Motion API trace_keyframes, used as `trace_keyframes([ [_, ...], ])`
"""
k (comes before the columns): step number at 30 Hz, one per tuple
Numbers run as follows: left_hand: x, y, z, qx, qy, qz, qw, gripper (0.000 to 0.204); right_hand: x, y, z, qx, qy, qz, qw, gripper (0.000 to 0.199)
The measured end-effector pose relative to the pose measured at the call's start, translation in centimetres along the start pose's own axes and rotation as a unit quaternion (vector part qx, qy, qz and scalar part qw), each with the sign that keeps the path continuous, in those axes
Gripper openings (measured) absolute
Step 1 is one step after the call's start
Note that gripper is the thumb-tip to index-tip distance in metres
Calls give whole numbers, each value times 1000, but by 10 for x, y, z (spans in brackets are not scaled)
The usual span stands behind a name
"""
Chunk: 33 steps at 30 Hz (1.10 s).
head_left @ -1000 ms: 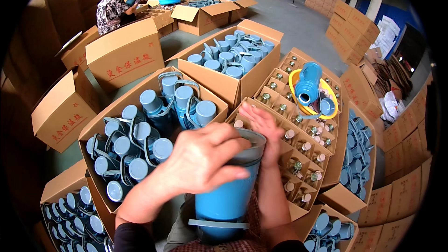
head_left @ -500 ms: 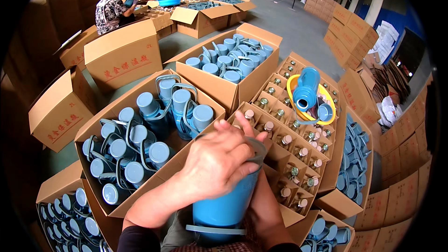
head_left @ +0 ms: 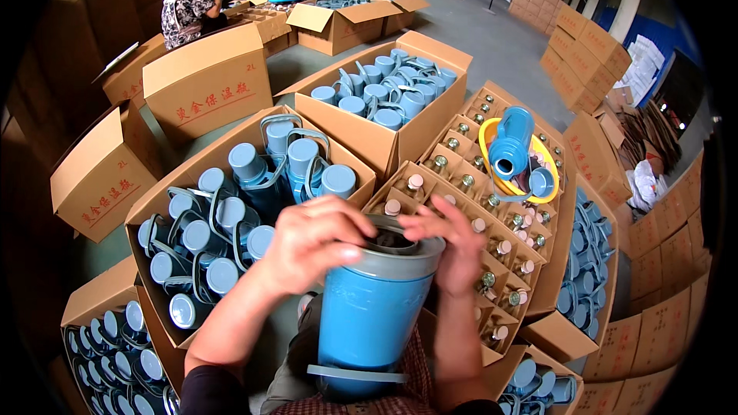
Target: The person assembles blue thermos bottles by inserting metal inner liners into the plastic bodies and screwing on the lids. The person then places the assembled bottles into cardboard boxes.
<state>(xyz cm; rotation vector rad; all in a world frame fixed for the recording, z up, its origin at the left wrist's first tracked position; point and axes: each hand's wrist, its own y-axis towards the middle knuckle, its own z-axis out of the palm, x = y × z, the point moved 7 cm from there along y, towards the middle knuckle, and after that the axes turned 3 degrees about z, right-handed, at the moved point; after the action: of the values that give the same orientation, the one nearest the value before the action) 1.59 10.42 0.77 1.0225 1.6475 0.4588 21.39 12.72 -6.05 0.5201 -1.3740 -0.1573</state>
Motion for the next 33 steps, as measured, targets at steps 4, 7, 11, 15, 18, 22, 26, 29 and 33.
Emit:
trace_keyframes([
  [4,9,4,2,30,-30,-47,998,28,3,1,-2,-12,19,-4,1000,73],
  [7,-40,33,47,63,216,-4,974,30,-53,12,25,16,338,92,936,96],
  [11,-8,6,21,40,92,32,994,20,-20,1,10,66,129,26,989,96],
  [15,24,-11,2,17,-99,-51,994,24,0,-1,5,87,30,-8,996,94],
  [18,-27,28,33,84,165,-21,983,25,-47,13,2,18,254,106,961,96],
  [22,-25,18,41,95,144,27,985,21,-40,5,20,66,244,46,966,91],
  [26,32,-23,1,-21,-164,-47,985,27,19,6,21,103,-113,-45,987,88],
  [29,12,0,7,68,-86,-50,993,26,-2,8,6,96,39,-3,995,83],
  [33,-21,8,31,43,76,28,996,18,-25,8,21,47,189,-22,981,74],
])
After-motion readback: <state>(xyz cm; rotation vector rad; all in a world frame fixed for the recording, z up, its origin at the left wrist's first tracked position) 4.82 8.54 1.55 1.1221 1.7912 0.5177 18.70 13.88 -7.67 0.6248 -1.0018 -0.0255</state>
